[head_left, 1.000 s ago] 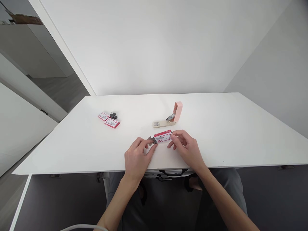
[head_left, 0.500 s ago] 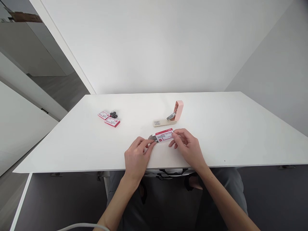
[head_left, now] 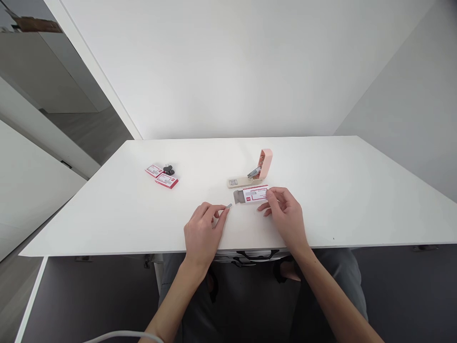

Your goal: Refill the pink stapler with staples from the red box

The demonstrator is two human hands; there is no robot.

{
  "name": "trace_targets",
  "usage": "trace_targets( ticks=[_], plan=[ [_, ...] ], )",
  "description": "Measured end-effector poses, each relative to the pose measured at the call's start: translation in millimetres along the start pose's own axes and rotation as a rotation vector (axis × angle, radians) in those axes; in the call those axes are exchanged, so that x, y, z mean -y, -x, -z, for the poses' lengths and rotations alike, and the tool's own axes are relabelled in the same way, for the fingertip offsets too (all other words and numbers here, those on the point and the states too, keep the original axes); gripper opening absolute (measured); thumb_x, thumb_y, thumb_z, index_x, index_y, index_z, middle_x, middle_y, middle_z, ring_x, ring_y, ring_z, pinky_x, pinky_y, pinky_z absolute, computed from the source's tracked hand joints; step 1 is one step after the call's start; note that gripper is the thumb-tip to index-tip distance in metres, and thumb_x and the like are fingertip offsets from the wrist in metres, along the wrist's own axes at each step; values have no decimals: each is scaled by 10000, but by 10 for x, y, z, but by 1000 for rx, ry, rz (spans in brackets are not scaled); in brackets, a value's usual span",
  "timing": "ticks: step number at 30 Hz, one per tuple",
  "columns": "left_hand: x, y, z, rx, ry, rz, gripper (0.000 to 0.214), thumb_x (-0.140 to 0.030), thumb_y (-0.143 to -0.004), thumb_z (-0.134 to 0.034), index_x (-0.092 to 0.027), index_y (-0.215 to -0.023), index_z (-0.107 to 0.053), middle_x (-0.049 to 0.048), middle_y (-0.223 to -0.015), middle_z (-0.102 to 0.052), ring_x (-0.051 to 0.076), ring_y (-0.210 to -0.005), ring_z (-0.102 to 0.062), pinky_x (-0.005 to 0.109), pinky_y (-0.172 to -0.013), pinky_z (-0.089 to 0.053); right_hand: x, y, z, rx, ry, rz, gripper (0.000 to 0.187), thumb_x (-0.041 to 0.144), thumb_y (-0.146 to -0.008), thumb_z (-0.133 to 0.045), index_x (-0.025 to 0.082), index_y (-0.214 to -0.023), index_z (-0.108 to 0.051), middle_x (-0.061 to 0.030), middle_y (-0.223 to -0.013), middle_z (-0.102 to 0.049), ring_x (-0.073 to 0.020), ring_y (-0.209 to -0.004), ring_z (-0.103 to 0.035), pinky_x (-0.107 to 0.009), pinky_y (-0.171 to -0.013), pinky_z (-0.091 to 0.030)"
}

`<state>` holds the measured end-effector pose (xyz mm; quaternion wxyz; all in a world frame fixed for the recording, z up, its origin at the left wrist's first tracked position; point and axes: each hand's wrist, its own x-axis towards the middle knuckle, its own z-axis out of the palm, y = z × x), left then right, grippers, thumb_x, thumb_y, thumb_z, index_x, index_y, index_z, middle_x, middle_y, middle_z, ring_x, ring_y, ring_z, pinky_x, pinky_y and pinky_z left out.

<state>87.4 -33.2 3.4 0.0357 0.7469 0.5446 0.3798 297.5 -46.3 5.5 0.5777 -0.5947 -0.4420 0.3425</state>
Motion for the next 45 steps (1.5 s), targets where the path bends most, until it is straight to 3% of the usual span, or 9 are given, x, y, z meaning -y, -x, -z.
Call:
trace_targets(
  ticks=[7,15,21,33,45],
  plan=[
    [19,-14,-13,60,-84,3,116,-323,-978,-692,-240,-933,-759,26,-880,-696,219,-896,-616,379,-865,-457,-10,-9,1,-5,-28,-6,395,608,-979,-618,221,-1055,-639,-77,-1061,-772,-206,-779,-767,-302,-623,-584],
    [13,-45,40,94,111,-20,155,-351,-1013,-634,-239,-1029,-740,24,-867,-667,210,-866,-588,373,-863,-471,0,-3,6,72,-42,7,402,610,-978,-621,214,-1045,-643,-76,-966,-765,-194,-729,-734,-313,-626,-581],
    [-16,-91,125,185,252,12,254,-362,-1044,-577,-235,-913,-753,17,-837,-710,187,-793,-559,336,-783,-477,55,11,8,182,-94,48,361,579,-989,-624,218,-1004,-634,-45,-850,-748,-178,-664,-698,-312,-609,-550],
    [-41,-112,164,240,337,19,252,-375,-1008,-598,-228,-841,-717,8,-798,-698,174,-776,-587,321,-750,-477,83,19,15,311,-124,62,351,577,-994,-621,226,-996,-625,-41,-893,-747,-201,-698,-748,-321,-601,-542],
    [-45,-124,190,286,385,64,260,-401,-1000,-593,-224,-846,-704,17,-794,-678,167,-747,-560,314,-712,-454,91,16,25,345,-125,54,349,581,-996,-617,232,-998,-613,-48,-944,-757,-209,-734,-766,-323,-620,-555]
  ],
)
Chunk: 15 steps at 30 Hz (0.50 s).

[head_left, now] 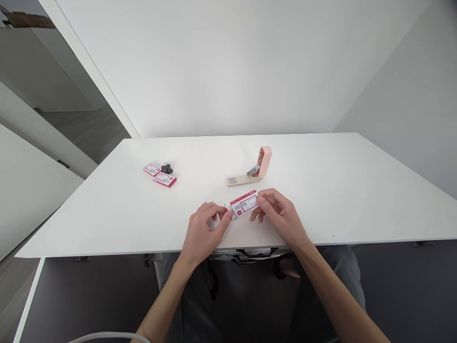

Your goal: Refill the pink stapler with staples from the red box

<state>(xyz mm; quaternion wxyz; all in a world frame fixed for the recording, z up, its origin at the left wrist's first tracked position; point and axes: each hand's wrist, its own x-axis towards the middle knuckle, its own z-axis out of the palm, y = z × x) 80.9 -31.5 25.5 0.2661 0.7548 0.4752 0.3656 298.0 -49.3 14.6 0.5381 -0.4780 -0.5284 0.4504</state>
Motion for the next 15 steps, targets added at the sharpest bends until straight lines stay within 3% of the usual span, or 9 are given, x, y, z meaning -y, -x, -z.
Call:
trace_targets(
  ticks=[4,8,15],
  plan=[
    [-9,-2,41,27,52,1,266,-422,-986,-615,-229,-828,-708,14,-786,-676,163,-735,-556,306,-698,-453,2,8,6,20,-37,1,336,550,-1006,-619,253,-1161,-588,-42,-972,-767,-205,-744,-767,-315,-619,-550],
    [-12,-2,81,67,83,25,284,-461,-960,-642,-231,-808,-713,20,-775,-685,169,-726,-557,302,-674,-456,2,20,10,85,2,10,451,546,-1026,-578,273,-1385,-573,-49,-1015,-777,-201,-752,-758,-333,-647,-573],
    [5,-11,84,117,135,81,310,-540,-888,-732,-232,-856,-747,17,-748,-661,166,-693,-518,295,-634,-427,9,25,22,201,76,-3,430,538,-1042,-535,301,-1378,-662,-34,-1063,-778,-198,-787,-738,-345,-691,-604]
  ],
)
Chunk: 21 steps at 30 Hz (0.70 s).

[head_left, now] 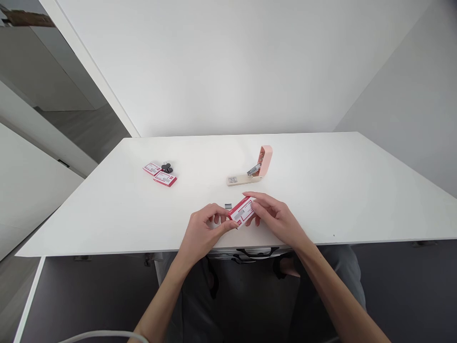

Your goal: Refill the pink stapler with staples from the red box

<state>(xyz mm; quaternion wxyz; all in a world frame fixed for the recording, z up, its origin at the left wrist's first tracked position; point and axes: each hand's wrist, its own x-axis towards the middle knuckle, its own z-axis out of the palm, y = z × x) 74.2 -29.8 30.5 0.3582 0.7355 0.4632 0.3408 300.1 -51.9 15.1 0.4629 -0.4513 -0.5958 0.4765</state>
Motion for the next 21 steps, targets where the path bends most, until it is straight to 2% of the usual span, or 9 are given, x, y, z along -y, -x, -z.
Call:
trace_targets(
  ticks=[8,11,15,18,21],
  plan=[
    [-37,13,-15,19,-13,-23,274,-468,-908,-717,-220,-791,-710,13,-777,-690,155,-697,-529,288,-643,-406,4,-9,-10,7,8,-20,424,514,-1043,-538,292,-1383,-660,-27,-1022,-773,-198,-800,-733,-342,-710,-597],
    [-53,19,-47,-48,-60,-23,269,-418,-939,-667,-212,-767,-673,-4,-733,-658,143,-677,-512,278,-642,-409,12,-16,-25,-1,-3,-25,435,518,-1039,-545,272,-1381,-651,-41,-1057,-784,-195,-798,-739,-338,-708,-590],
    [-30,7,-58,-188,-102,8,288,-420,-963,-620,-205,-777,-668,-12,-717,-650,136,-666,-522,266,-645,-421,-3,-29,-46,-57,4,-50,473,515,-1038,-551,256,-1431,-597,-48,-994,-801,-189,-766,-740,-336,-708,-592],
    [35,-5,93,-303,-138,75,325,-485,-952,-619,-202,-803,-677,-11,-722,-657,142,-663,-537,268,-639,-422,-50,-43,-55,-114,-36,-58,512,527,-1039,-543,246,-1467,-529,-78,-1091,-790,-190,-767,-744,-345,-690,-592],
    [156,-5,423,-439,-242,198,354,-536,-938,-602,-208,-830,-674,-6,-748,-672,161,-690,-574,282,-682,-435,-93,-52,-59,-128,-61,-65,476,526,-1038,-544,242,-1420,-539,-87,-1112,-778,-193,-778,-742,-353,-697,-593]
  ],
)
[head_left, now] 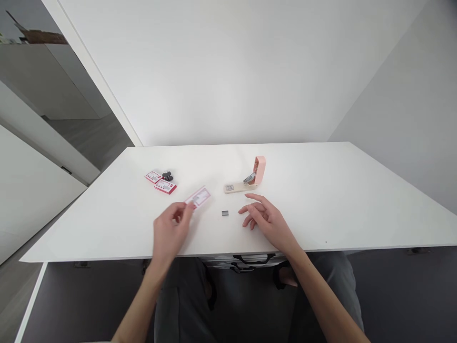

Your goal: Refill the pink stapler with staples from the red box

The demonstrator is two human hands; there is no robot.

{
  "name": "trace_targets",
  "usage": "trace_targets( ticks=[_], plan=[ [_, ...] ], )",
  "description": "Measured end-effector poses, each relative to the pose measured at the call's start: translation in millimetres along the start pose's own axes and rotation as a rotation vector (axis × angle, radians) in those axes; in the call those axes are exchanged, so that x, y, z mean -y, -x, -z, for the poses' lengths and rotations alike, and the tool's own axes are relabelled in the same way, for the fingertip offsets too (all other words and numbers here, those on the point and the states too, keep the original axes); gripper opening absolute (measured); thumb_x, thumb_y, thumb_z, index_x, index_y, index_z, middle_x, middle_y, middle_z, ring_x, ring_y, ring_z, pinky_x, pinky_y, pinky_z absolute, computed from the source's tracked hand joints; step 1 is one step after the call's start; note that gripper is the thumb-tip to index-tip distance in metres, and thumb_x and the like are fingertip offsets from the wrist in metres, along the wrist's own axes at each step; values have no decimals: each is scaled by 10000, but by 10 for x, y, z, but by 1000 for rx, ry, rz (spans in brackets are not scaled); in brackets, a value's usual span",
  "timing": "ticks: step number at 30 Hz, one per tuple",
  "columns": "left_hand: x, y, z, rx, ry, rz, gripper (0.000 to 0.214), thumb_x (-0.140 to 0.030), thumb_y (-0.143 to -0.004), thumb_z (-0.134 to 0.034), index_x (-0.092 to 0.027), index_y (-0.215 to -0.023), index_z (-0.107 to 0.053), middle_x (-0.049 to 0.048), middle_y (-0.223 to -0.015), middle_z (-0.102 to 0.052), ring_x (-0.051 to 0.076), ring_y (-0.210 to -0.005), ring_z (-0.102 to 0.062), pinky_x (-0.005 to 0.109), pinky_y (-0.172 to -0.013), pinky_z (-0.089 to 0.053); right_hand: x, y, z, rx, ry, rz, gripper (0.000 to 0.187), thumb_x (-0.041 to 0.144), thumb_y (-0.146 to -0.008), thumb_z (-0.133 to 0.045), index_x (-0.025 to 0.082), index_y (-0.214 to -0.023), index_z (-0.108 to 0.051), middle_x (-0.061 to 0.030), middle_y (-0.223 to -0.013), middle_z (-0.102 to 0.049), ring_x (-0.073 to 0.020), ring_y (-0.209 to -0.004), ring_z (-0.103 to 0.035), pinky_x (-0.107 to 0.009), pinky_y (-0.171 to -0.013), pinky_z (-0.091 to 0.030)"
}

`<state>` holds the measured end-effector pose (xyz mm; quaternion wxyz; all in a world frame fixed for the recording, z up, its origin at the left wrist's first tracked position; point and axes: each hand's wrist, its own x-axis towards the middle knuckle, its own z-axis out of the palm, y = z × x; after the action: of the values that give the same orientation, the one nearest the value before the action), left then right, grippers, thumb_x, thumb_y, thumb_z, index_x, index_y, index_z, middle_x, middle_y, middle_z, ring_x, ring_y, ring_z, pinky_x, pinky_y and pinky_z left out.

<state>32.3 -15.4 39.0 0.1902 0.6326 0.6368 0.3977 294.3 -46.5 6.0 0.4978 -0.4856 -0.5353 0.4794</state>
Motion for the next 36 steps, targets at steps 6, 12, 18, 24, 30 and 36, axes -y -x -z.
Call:
trace_targets(
  ticks=[6,12,18,24,30,36],
  plan=[
    [489,-405,547,-12,-363,66,309,-402,-982,-414,-221,-792,-577,87,-900,-666,256,-875,-629,379,-813,-471,-13,6,-3,18,13,-8,375,517,-1030,-564,247,-1287,-605,-71,-1072,-774,-191,-788,-728,-349,-698,-578],
    [614,-506,622,-252,-455,-62,405,-462,-1023,-439,-135,-1154,-638,180,-1075,-635,379,-1171,-566,539,-993,-470,2,10,-10,25,-9,-5,356,514,-1026,-567,239,-1248,-609,-70,-1050,-771,-193,-789,-728,-357,-709,-567],
    [277,-190,126,120,-325,-629,261,-388,-1028,-559,-228,-1206,-662,88,-1113,-629,259,-1053,-609,434,-971,-509,5,-11,-8,31,-26,0,363,520,-1019,-570,232,-1235,-614,-71,-1028,-772,-192,-777,-727,-355,-703,-564],
    [-10,-152,-328,325,-270,-672,207,-391,-1004,-633,-276,-1159,-709,59,-1105,-645,248,-1018,-593,423,-932,-508,13,-25,-10,26,-34,4,337,498,-1020,-566,235,-1225,-615,-64,-1021,-774,-184,-769,-730,-350,-702,-568],
    [-33,-274,-441,337,-256,-637,171,-357,-1056,-532,-243,-1053,-660,52,-1138,-645,237,-1041,-599,418,-952,-479,22,-32,-9,27,-50,2,302,467,-1026,-558,240,-1215,-621,-57,-1022,-773,-184,-777,-734,-352,-703,-568],
    [-132,-366,-584,305,-196,-494,284,-295,-1100,-313,-221,-947,-540,62,-1075,-607,215,-965,-607,397,-910,-479,4,-47,-10,38,-51,-2,278,452,-1029,-555,239,-1187,-637,-53,-1004,-769,-182,-771,-733,-345,-697,-563]
  ],
)
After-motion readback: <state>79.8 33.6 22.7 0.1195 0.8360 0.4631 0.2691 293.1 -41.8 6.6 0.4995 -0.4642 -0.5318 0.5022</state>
